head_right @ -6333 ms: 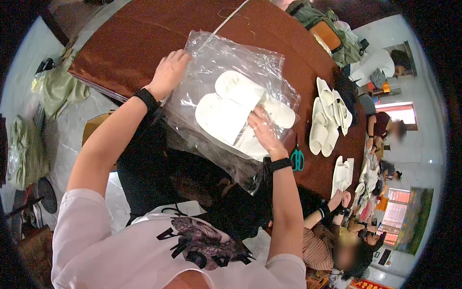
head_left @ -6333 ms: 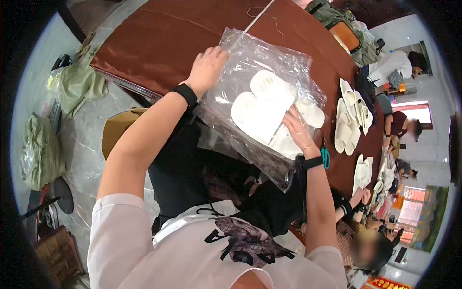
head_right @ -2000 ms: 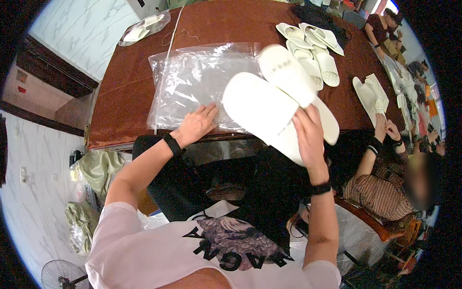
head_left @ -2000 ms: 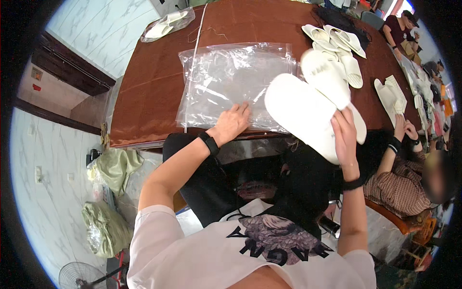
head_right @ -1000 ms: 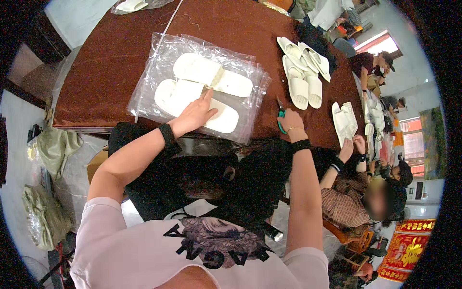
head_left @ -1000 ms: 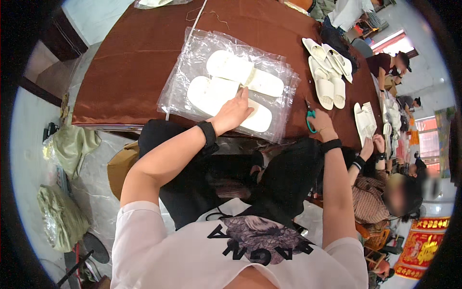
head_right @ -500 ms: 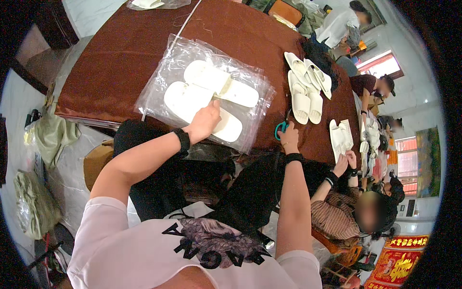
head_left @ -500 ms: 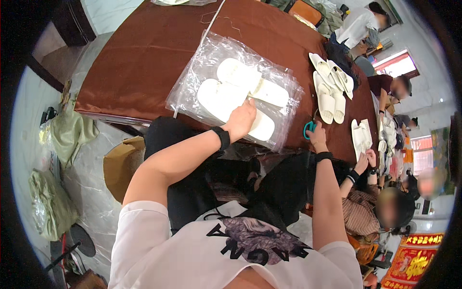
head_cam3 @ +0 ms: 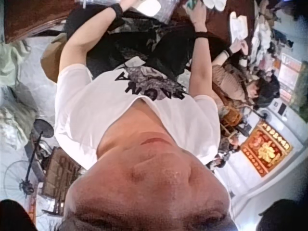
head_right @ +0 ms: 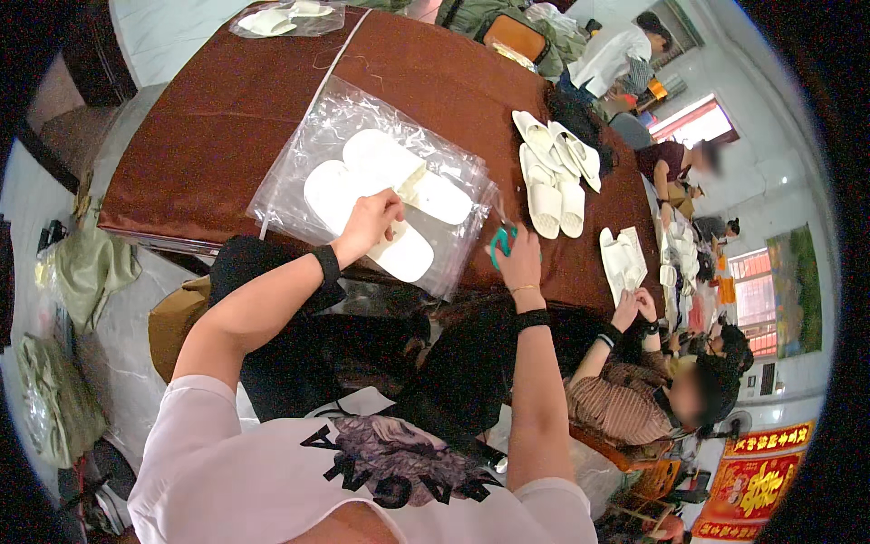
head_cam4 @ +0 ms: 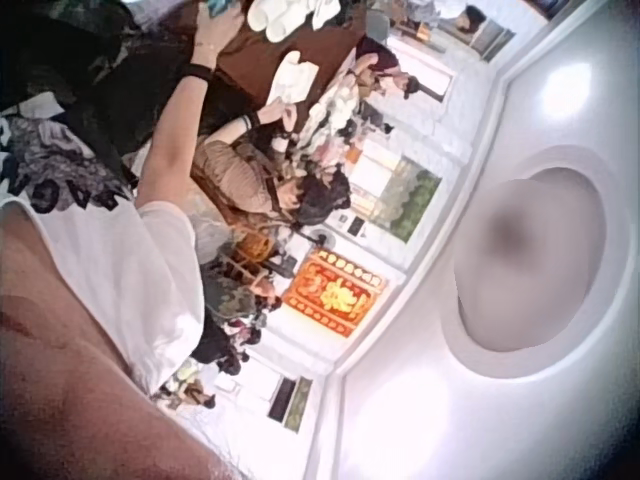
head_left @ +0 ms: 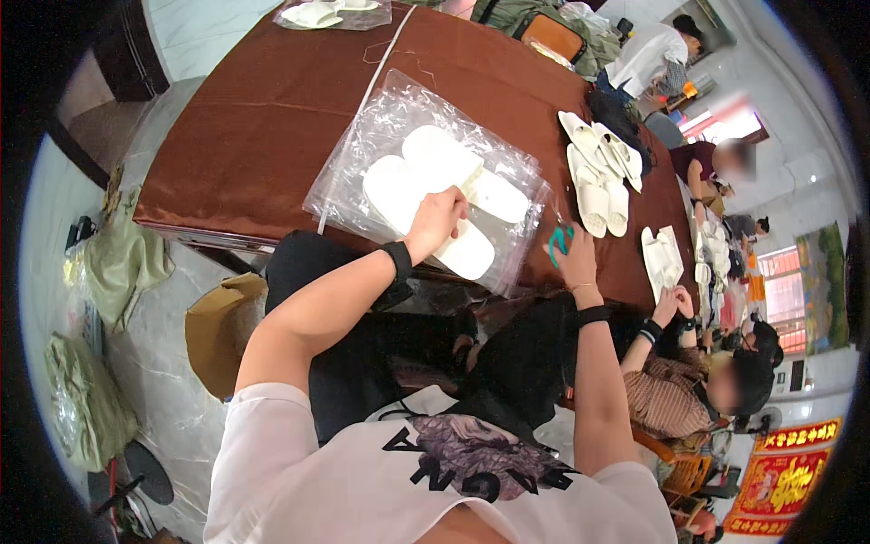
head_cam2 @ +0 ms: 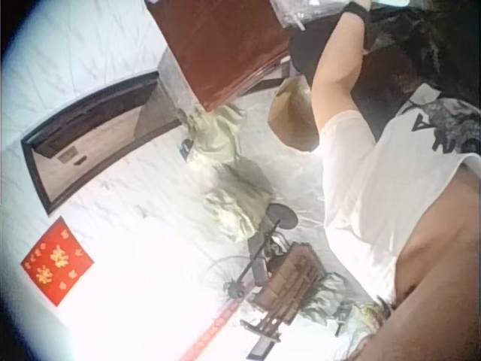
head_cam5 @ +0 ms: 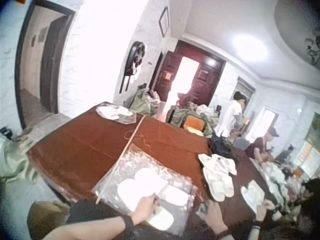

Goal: Packaging white slippers into plastic bags at a manufacturing workstation.

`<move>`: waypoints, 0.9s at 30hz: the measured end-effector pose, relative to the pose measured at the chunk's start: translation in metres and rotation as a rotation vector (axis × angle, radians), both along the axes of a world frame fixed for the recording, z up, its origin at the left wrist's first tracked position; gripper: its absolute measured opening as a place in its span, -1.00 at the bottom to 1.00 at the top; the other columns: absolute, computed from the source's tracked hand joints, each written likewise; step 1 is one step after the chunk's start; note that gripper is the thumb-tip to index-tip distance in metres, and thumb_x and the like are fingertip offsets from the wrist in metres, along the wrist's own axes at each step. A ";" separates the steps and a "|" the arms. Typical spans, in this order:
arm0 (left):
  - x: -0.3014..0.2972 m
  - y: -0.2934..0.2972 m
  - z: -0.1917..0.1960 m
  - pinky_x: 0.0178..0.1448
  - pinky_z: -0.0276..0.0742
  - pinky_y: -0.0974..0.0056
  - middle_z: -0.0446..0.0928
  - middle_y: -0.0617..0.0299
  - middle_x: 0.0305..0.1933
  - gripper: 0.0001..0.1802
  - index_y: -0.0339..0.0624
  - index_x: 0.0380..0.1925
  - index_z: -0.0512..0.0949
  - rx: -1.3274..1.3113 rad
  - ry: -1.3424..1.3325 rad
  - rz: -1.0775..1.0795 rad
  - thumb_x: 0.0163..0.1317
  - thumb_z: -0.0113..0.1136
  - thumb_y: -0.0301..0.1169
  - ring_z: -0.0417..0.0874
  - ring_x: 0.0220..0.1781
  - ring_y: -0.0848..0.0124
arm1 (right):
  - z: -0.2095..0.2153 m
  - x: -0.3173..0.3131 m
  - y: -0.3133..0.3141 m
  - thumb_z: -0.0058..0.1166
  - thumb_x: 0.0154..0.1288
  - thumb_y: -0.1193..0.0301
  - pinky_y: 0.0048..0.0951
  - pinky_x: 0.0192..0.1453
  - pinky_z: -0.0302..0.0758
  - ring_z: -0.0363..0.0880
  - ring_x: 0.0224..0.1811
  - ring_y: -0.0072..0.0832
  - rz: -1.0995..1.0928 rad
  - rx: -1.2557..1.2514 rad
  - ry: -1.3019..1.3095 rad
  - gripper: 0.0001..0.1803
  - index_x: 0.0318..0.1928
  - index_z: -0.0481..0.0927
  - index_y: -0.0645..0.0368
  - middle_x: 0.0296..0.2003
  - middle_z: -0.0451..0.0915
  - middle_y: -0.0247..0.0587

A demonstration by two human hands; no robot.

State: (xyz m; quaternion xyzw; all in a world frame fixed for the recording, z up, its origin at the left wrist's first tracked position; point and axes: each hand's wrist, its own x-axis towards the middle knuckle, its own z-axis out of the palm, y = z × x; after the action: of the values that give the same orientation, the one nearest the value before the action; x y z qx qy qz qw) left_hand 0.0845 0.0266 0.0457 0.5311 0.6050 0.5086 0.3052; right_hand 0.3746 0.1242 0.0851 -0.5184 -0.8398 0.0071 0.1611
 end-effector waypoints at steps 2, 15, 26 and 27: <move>0.000 0.000 0.006 -0.50 0.50 0.27 0.56 0.10 -0.56 -0.85 -0.35 -0.35 0.48 0.008 -0.177 0.007 0.29 0.00 -0.46 0.56 -0.67 0.39 | 0.024 -0.032 -0.026 0.33 -0.01 0.28 -0.13 0.16 0.35 0.37 0.06 0.00 0.177 0.096 0.017 -0.26 0.18 0.33 0.27 -0.04 0.42 0.10; 0.006 0.001 0.006 -0.66 0.38 0.38 0.54 0.20 -0.56 -0.85 -0.34 -0.33 0.49 -0.063 -0.261 -0.010 0.32 0.00 -0.46 0.51 -0.69 0.50 | 0.025 -0.099 -0.059 0.29 -0.03 0.32 -0.25 0.08 0.38 0.40 -0.04 -0.22 0.413 0.206 -0.190 -0.35 0.12 0.39 0.20 -0.19 0.41 -0.13; 0.007 -0.002 0.007 -0.66 0.40 0.41 0.52 0.20 -0.57 -0.85 -0.37 -0.34 0.47 -0.081 -0.303 -0.053 0.32 -0.02 -0.48 0.49 -0.69 0.53 | 0.015 -0.087 -0.055 0.28 0.02 0.31 -0.21 0.03 0.41 0.41 -0.01 -0.18 0.256 0.128 -0.191 -0.35 0.14 0.36 0.17 -0.16 0.43 -0.12; 0.007 -0.003 0.007 -0.66 0.40 0.41 0.52 0.20 -0.57 -0.85 -0.37 -0.34 0.47 -0.082 -0.307 -0.050 0.32 -0.02 -0.48 0.49 -0.69 0.53 | 0.019 -0.085 -0.057 0.28 0.00 0.31 -0.18 0.06 0.38 0.40 0.00 -0.18 0.241 0.123 -0.202 -0.34 0.14 0.37 0.18 -0.14 0.43 -0.12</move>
State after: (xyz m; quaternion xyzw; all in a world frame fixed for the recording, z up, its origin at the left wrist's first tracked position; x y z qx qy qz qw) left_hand 0.0912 0.0240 0.0530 0.4490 0.5582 0.5510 0.4280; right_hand 0.2895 0.0673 0.1041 -0.4011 -0.9066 -0.0773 0.1054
